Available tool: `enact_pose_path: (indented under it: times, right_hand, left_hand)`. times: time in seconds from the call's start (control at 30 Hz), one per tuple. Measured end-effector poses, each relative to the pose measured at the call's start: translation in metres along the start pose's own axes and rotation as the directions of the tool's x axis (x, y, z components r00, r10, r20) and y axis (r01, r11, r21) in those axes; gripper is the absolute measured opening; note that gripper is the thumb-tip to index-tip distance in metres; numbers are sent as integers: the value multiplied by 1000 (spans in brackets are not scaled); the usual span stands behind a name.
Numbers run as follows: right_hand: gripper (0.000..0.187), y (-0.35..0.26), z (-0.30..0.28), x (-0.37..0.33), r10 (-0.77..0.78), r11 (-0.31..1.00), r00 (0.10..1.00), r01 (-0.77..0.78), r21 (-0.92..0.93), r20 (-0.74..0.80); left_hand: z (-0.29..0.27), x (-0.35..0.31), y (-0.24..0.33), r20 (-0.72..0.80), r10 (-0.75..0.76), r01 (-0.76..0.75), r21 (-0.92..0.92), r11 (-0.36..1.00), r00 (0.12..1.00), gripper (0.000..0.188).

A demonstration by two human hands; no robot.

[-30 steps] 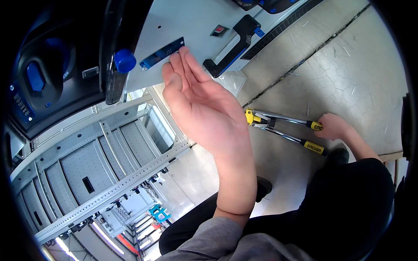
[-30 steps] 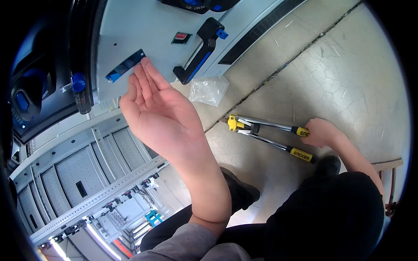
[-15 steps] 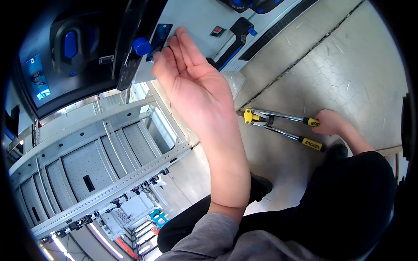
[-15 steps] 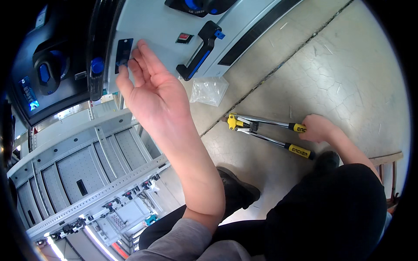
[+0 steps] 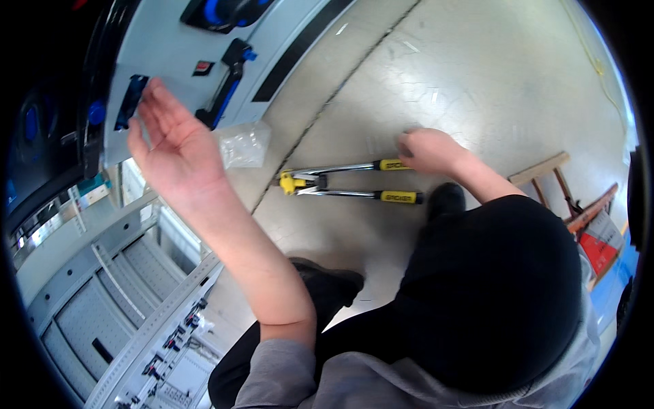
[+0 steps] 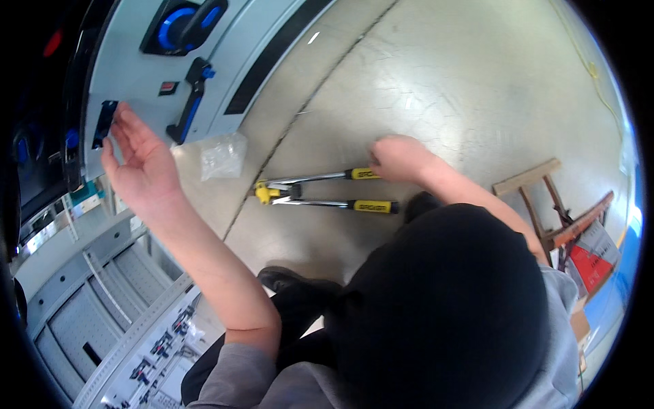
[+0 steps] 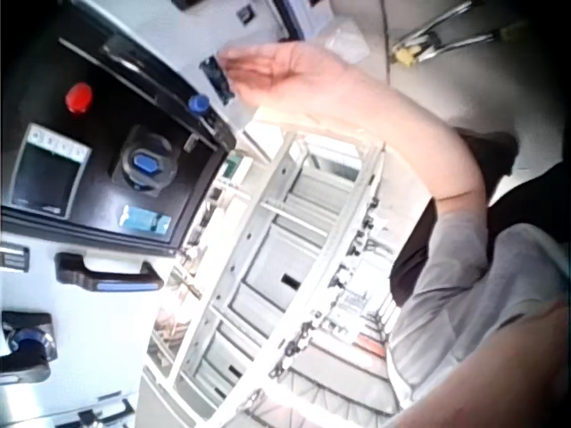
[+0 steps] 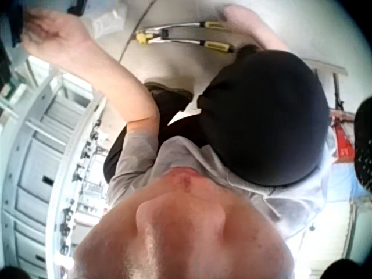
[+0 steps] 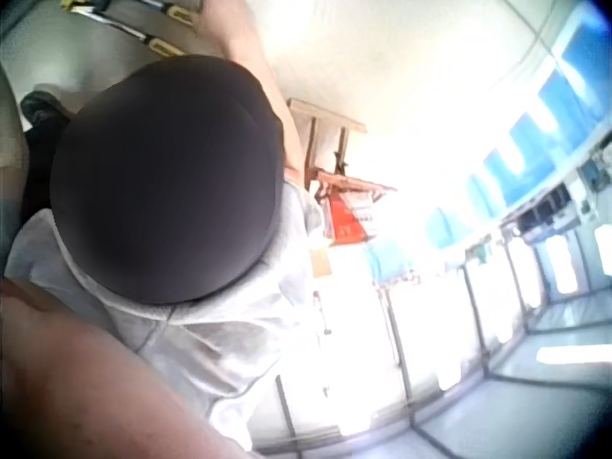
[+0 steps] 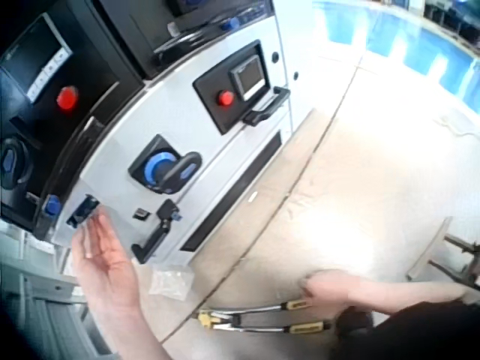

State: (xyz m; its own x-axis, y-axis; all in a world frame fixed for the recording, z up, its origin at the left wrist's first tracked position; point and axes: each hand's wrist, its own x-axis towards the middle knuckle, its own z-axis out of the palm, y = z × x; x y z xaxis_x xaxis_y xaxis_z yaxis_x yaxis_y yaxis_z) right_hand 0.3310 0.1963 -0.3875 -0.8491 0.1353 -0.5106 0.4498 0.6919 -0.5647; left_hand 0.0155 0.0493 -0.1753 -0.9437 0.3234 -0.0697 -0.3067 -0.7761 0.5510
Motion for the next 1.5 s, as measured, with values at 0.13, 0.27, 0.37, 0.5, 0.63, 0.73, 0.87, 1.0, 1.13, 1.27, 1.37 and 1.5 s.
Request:
enact_pose_path:
  times: [0.13, 0.27, 0.37, 0.5, 0.63, 0.73, 0.87, 1.0, 1.13, 1.27, 1.37, 1.5]
  right_hand:
    - [15, 18, 8, 3, 22, 1000, 994, -23, -11, -111]
    - [16, 12, 32, 16, -241, 968, 895, 250, -26, -374]
    - [21, -2, 30, 44, -421, 897, 889, 377, -233, -180]
    - [20, -11, 22, 68, -509, 813, 859, 459, -359, -54]
    - [18, -12, 23, 74, -520, 800, 848, 444, -403, -100]
    - [18, -18, 27, 79, -349, 937, 920, 343, -61, -180]
    - [17, -51, 17, 70, -191, 973, 980, 197, 123, -55]
    - [16, -69, 22, 73, -186, 960, 982, 191, 205, -42]
    - [20, -86, 20, 82, -251, 920, 964, 266, 289, -88]
    - [24, -115, -30, 84, -261, 811, 963, 255, 526, -65]
    - [24, -142, -81, 81, -322, 639, 935, 331, 694, -150]
    - [20, -158, -118, 81, -338, 565, 888, 457, 688, -312]
  left_hand:
    - [-1, 0, 2, 0, 3, -3, 5, 1000, 1000, 46]
    - [-6, 5, 3, 15, -42, 43, -50, 998, 999, 48]
    - [-8, 8, 4, -3, -38, 38, -36, 999, 999, 45]
    - [-5, 9, 6, -34, -50, 49, -27, 998, 998, 41]
    - [-7, 3, 4, -27, -61, 63, 69, 996, 998, 42]
    - [-21, -4, 3, -135, -87, 102, 110, 989, 987, 40]
    - [-85, -27, -12, -191, -116, 186, 405, 895, 975, 31]
    - [-152, -61, -18, -343, 80, 246, 798, 550, 936, 34]
    - [-189, -87, -14, -280, 230, 146, 871, 468, 932, 28]
    - [-139, -83, -5, 192, 275, -255, 943, 215, 942, 22]
    - [-85, -67, 6, 386, 284, -450, 868, 209, 878, 52]
    - [-49, -38, 0, 421, 393, -514, 841, 169, 818, 71]
